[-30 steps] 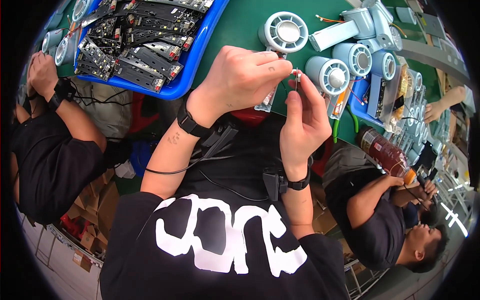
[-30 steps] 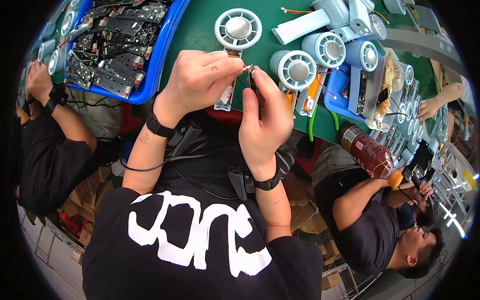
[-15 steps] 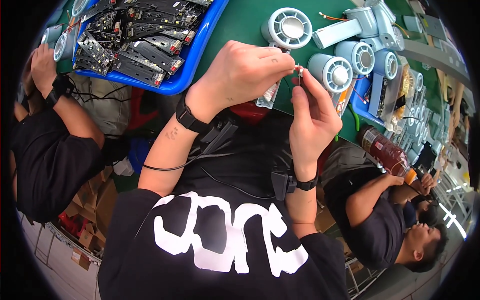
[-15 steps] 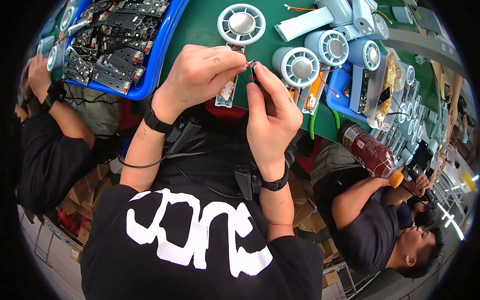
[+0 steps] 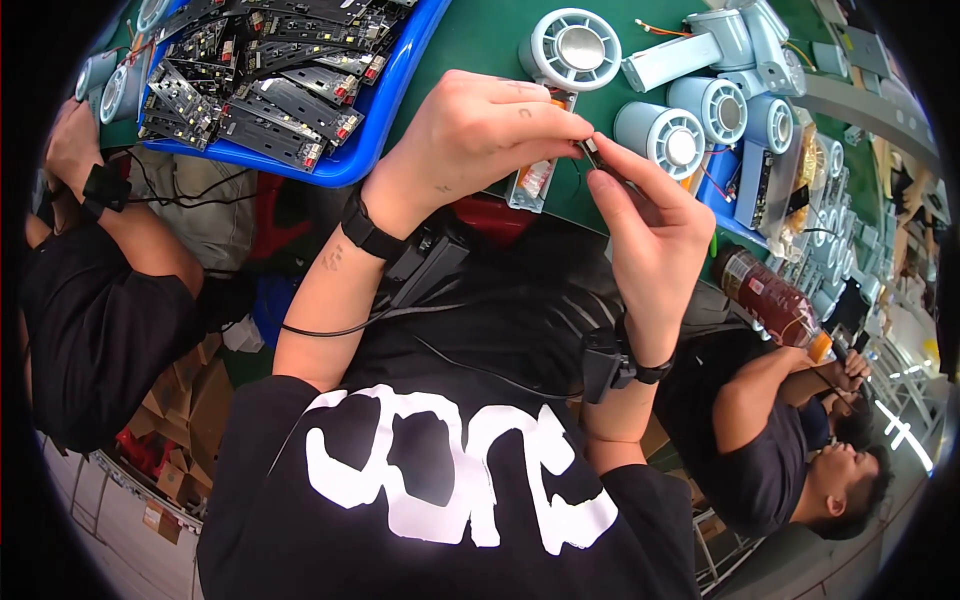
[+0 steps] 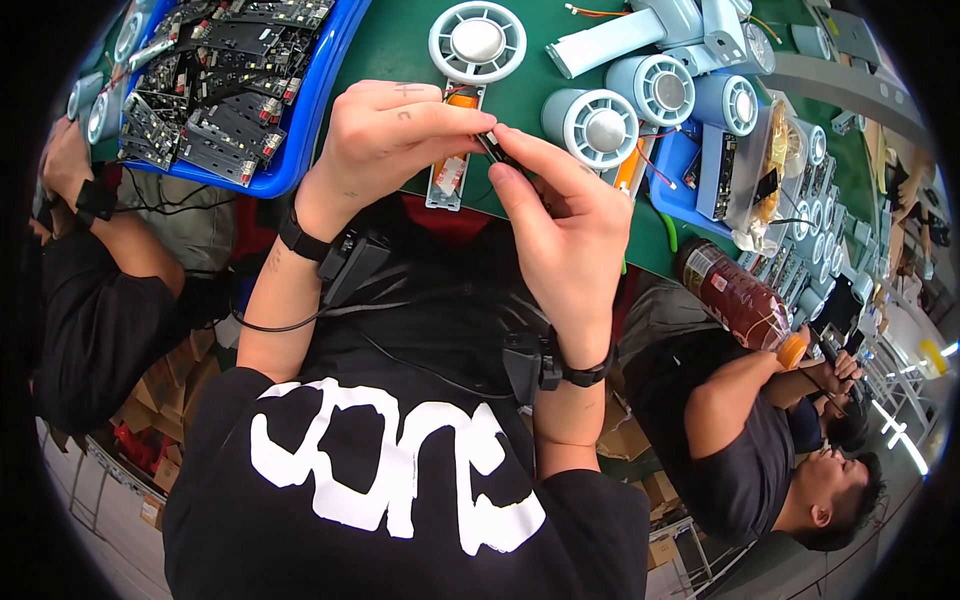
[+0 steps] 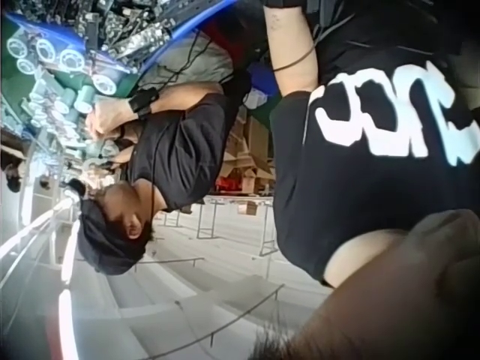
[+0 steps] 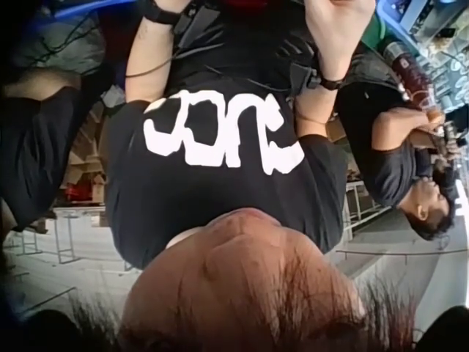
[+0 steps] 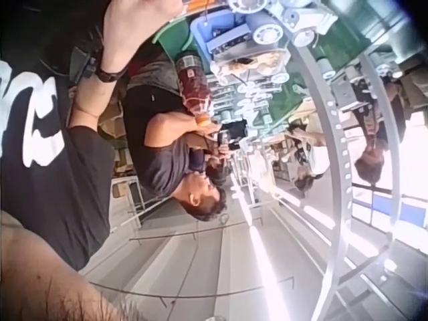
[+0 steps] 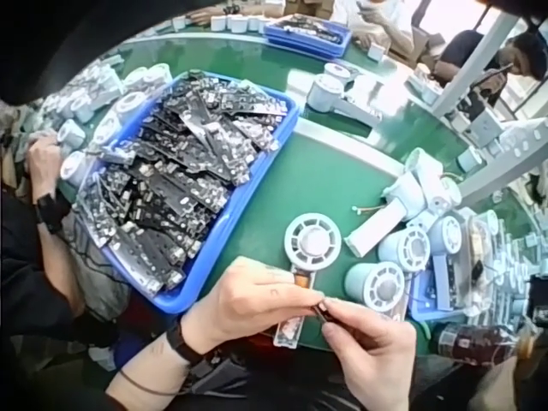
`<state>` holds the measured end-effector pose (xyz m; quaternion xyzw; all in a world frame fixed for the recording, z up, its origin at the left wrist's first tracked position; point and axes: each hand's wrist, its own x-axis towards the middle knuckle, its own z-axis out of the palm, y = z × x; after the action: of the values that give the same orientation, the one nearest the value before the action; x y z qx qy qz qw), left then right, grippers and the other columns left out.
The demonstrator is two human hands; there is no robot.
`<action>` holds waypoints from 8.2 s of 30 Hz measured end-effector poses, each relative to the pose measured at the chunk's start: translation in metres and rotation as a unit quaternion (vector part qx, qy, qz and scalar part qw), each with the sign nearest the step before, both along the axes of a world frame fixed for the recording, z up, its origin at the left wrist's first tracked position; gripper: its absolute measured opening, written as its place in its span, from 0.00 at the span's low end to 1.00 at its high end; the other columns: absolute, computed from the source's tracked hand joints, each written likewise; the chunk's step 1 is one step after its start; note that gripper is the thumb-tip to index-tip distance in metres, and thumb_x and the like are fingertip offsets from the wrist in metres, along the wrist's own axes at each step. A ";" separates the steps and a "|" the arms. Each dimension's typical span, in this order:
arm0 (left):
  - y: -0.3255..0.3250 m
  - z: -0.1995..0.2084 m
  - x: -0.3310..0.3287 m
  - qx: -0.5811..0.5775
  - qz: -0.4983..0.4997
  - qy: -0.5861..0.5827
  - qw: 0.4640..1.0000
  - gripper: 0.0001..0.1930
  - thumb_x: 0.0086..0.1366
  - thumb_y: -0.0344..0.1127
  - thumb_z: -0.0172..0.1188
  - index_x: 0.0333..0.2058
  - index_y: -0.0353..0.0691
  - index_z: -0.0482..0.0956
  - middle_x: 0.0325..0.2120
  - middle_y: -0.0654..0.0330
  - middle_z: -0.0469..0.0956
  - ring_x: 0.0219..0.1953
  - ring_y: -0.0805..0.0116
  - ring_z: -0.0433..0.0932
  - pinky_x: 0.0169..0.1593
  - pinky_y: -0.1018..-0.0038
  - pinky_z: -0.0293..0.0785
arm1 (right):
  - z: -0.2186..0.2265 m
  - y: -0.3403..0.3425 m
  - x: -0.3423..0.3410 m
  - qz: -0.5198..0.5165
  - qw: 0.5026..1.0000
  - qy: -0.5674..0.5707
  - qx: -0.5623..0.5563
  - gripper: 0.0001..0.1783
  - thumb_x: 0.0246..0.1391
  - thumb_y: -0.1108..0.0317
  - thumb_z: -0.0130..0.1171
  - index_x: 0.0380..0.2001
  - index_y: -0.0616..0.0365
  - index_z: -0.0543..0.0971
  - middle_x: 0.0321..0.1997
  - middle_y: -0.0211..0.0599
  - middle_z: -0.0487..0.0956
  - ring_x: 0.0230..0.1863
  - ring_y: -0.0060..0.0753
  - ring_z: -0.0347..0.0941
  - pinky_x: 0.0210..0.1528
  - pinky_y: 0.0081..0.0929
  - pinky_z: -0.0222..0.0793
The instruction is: The person picks up a circuit board and a wire connector, joins the connector to the board, and places the board onto a fan housing. They then pick up a second wire connector, join it to the board, press the board into the housing, and set the assembly aside.
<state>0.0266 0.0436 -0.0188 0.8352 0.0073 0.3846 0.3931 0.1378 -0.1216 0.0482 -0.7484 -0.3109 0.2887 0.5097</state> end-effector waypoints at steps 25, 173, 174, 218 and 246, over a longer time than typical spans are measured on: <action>-0.003 -0.005 0.000 -0.057 -0.003 0.004 0.998 0.10 0.52 0.28 0.76 0.32 0.36 0.85 0.26 0.55 0.86 0.25 0.62 0.85 0.28 0.74 0.79 | 0.046 0.041 0.057 0.280 0.937 -0.126 -0.167 0.14 0.53 0.74 0.65 0.44 0.59 0.87 0.23 0.41 0.81 0.21 0.21 0.71 0.27 0.22 0.67; -0.026 0.015 -0.022 0.056 0.185 0.124 0.973 0.18 0.57 0.22 0.64 0.48 0.40 0.84 0.38 0.57 0.79 0.36 0.58 0.81 0.40 0.66 0.80 | -0.023 0.029 -0.028 -0.101 0.992 0.027 0.070 0.11 0.62 0.78 0.61 0.48 0.68 0.80 0.35 0.33 0.83 0.34 0.15 0.78 0.35 0.16 0.73; -0.025 0.012 -0.022 0.036 0.180 0.125 0.975 0.17 0.58 0.24 0.64 0.47 0.41 0.84 0.37 0.58 0.79 0.35 0.59 0.81 0.39 0.67 0.78 | -0.025 0.029 -0.028 -0.098 0.993 0.029 0.065 0.12 0.62 0.78 0.61 0.48 0.68 0.80 0.37 0.32 0.83 0.35 0.15 0.77 0.35 0.15 0.71; -0.050 -0.003 -0.024 -0.101 0.164 0.060 0.979 0.12 0.59 0.20 0.62 0.43 0.33 0.79 0.36 0.48 0.83 0.39 0.48 0.83 0.42 0.61 0.81 | -0.028 0.039 -0.043 -0.053 0.941 -0.335 -0.010 0.16 0.59 0.77 0.61 0.50 0.62 0.80 0.45 0.50 0.85 0.45 0.52 0.83 0.44 0.38 0.78; -0.053 -0.014 -0.033 -0.113 0.195 -0.021 0.974 0.09 0.60 0.15 0.58 0.37 0.33 0.81 0.29 0.52 0.83 0.30 0.57 0.84 0.35 0.70 0.80 | -0.070 0.037 -0.044 -0.019 0.886 -0.463 0.012 0.36 0.56 0.78 0.59 0.68 0.66 0.64 0.62 0.62 0.75 0.63 0.59 0.72 0.59 0.50 0.73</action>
<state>-0.0062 -0.0093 -0.0325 0.7597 0.2054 0.4680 0.4020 0.0935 -0.0847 -0.0213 -0.7965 -0.5010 -0.1043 0.3219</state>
